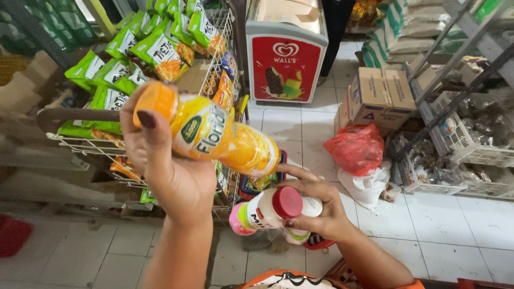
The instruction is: The person rearranges bottles on a shelf, handles bottles to move them, and packs small snack bags into a larger clear plastic bag while sitting on the floor.
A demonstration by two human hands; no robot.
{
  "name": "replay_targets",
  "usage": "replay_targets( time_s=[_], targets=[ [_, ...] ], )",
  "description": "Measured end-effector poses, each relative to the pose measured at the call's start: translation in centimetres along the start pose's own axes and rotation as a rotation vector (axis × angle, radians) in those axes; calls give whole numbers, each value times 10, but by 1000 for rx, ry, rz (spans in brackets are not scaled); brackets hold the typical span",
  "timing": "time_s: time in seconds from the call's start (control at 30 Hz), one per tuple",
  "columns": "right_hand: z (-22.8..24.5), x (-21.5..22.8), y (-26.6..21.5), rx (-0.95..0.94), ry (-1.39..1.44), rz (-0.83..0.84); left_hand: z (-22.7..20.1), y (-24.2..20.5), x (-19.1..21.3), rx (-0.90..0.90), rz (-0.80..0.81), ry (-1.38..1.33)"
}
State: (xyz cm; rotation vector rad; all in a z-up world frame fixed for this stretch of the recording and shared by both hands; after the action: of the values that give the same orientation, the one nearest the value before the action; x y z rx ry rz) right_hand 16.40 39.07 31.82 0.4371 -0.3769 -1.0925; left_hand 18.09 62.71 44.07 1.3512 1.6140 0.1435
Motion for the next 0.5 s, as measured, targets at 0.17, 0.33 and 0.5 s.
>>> replay_targets(
  time_s=[0.17, 0.33, 0.5],
  targets=[
    [-10, 1, -8, -12, -11, -11, 8, -14, 18, 12, -101, -3],
    [-22, -1, -10, -53, -40, -32, 16, -21, 35, 22, -149, 32],
    [-30, -3, -7, -62, -45, -10, 22, -22, 47, 25, -168, 51]
  ],
)
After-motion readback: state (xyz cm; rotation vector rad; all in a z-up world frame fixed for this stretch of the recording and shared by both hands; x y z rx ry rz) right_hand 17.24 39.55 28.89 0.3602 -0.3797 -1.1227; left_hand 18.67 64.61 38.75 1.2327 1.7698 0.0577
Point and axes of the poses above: each hand's wrist, its own y-axis towards the middle knuckle, its own x-axis out of the back of the hand, z = x × y, the point moved 8 cm from there along y, towards the middle knuckle, and after that the axes turned 8 degrees about y, right-handed, at the moved point
